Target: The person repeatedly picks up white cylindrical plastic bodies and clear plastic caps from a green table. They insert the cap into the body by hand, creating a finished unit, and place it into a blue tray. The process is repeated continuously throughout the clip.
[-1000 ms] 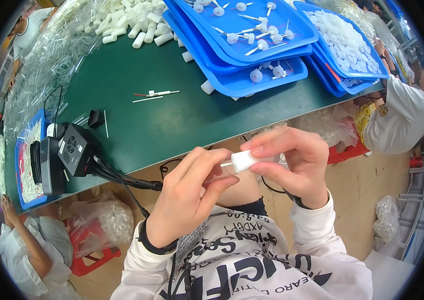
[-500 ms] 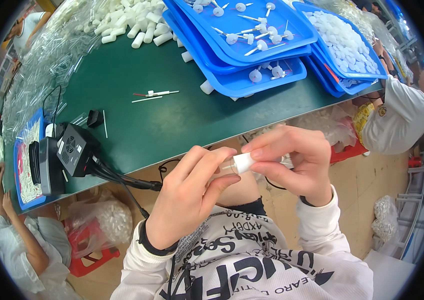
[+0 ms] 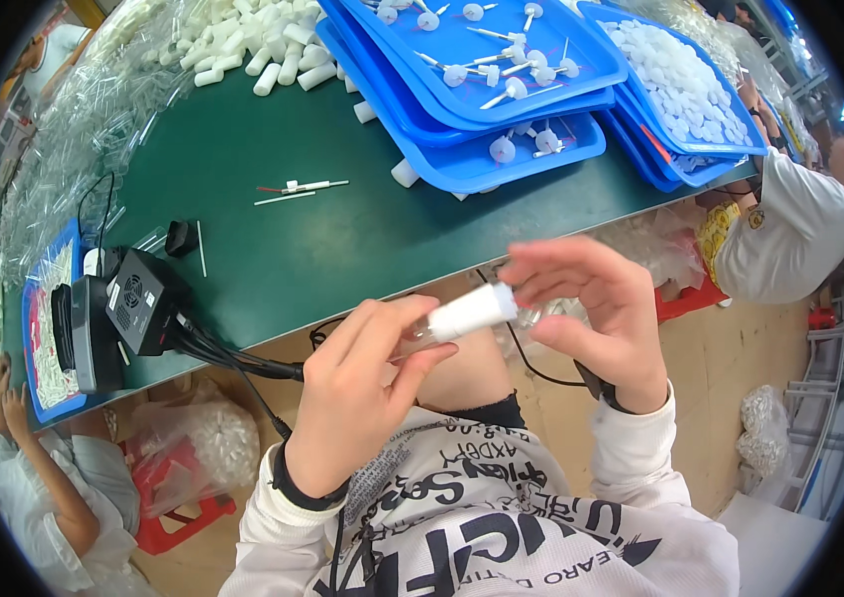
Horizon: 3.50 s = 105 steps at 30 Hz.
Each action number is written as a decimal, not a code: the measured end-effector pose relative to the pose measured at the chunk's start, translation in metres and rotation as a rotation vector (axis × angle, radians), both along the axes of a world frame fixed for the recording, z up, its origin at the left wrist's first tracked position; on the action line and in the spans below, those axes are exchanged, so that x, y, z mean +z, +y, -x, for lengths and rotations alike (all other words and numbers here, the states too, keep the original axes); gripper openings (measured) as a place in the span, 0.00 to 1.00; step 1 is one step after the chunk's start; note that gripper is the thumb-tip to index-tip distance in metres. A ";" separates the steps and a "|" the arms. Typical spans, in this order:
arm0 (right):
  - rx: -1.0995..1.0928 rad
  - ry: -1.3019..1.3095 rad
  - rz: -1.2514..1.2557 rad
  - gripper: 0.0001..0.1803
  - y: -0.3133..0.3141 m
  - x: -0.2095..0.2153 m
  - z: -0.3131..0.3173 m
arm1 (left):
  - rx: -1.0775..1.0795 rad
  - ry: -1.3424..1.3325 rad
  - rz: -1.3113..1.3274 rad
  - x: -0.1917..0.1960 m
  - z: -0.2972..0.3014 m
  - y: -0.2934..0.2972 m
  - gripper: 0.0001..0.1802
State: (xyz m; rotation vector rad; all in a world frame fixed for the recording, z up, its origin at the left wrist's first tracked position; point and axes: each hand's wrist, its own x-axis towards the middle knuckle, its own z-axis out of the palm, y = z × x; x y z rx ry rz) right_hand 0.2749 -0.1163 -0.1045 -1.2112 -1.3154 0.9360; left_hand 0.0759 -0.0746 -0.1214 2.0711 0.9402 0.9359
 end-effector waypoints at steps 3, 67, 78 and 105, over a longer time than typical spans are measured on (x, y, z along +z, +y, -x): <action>0.056 0.054 0.052 0.13 -0.005 -0.005 0.002 | -0.033 -0.018 -0.042 -0.001 -0.004 -0.004 0.17; -0.136 0.625 0.799 0.24 -0.004 -0.056 0.090 | -0.046 -0.641 1.319 -0.063 -0.003 0.003 0.21; -0.125 0.665 0.735 0.24 -0.010 -0.077 0.096 | 0.034 -0.631 1.405 -0.070 -0.003 0.000 0.22; -0.079 0.588 0.732 0.27 -0.015 -0.082 0.098 | 0.130 -0.541 1.255 -0.059 0.001 -0.006 0.20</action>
